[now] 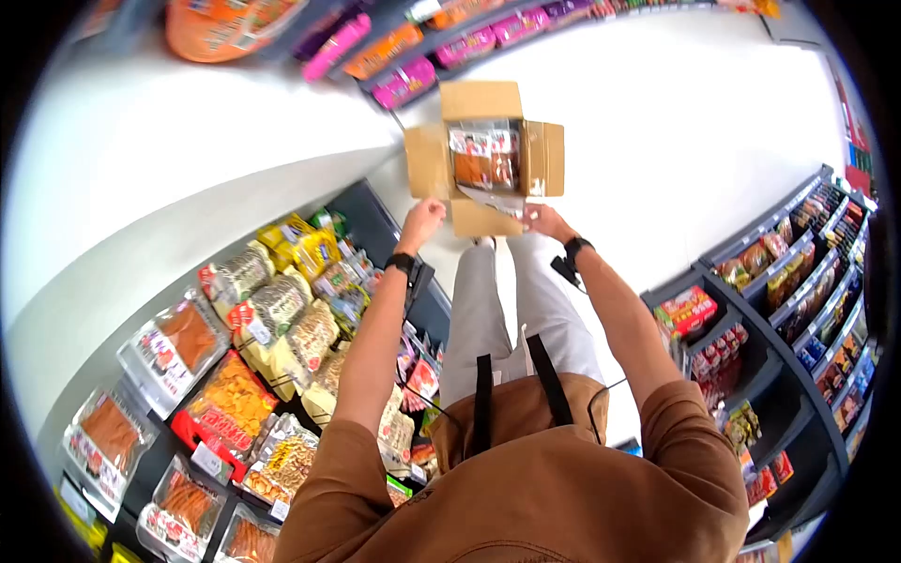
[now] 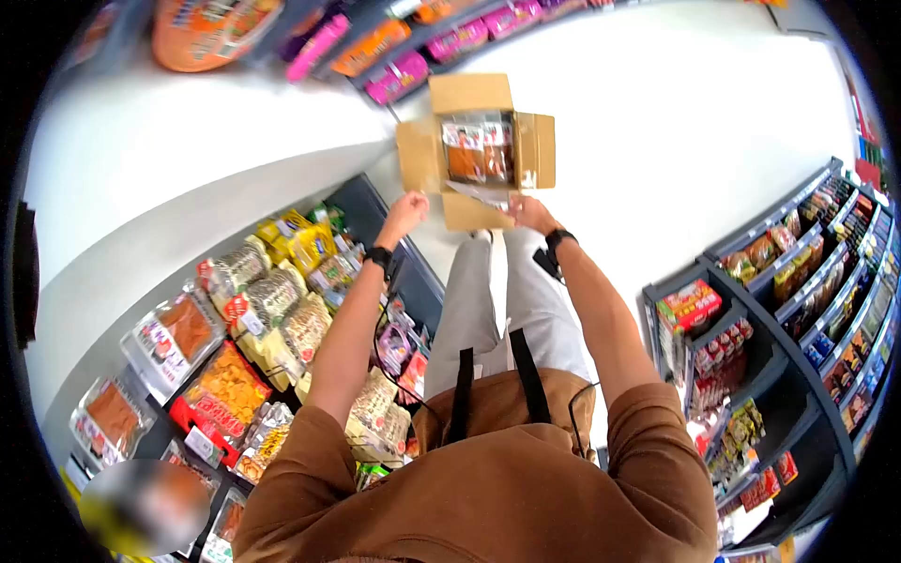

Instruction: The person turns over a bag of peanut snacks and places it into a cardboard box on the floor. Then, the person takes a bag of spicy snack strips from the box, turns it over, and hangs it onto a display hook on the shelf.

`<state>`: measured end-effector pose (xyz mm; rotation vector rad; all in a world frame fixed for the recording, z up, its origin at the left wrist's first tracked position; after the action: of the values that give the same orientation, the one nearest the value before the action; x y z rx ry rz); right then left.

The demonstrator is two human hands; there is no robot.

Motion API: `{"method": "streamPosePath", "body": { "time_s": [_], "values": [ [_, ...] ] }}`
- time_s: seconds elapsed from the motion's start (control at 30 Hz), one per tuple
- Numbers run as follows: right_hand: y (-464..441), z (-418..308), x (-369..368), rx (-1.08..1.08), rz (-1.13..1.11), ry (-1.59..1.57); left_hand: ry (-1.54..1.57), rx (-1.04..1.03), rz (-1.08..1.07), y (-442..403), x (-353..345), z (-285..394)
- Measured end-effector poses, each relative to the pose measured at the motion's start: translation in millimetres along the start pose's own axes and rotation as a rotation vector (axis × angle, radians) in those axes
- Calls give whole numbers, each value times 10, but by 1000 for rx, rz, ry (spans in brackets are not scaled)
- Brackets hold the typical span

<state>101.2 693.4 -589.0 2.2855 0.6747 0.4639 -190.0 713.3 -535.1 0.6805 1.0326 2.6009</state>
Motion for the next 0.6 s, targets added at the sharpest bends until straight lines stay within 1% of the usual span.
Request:
{"method": "streamPosePath", "body": {
  "time_s": [0.03,0.1,0.17,0.23,0.3,0.37,0.43,0.5,0.57,0.6],
  "values": [
    [50,-71,-45,43,-10,34,-1,-10,19,80,111,-8],
    [121,-199,-138,76,-9,221,-29,27,61,342,331,13],
    [178,-245,-246,152,16,454,3,12,135,535,481,-154],
    [347,-421,-325,167,-6,506,25,27,170,865,596,-179],
    [372,-336,-423,216,-39,464,2,35,190,1192,630,-203],
    [84,216,-589,149,-195,130,123,105,151,1402,459,-447],
    [397,-261,-639,158,-298,-104,91,137,18,1537,248,-616],
    [793,-959,-606,296,-206,143,147,175,-24,1695,100,-668],
    [825,-1128,-661,297,-200,116,242,121,-5,1797,13,-698],
    [928,-1318,-638,371,-199,102,260,115,-36,1819,-61,-717]
  ]
}}
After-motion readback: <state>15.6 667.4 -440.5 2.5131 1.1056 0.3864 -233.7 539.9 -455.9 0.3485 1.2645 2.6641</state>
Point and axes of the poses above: each hand's wrist, its own y-axis away from the middle knuckle, its own x-axis out of the back of the hand, z = x × y, the point moved 9 cm from there along -y, towards the middle knuckle, and after that the axes turned 4 degrees about -y, right-handed, at the moved point
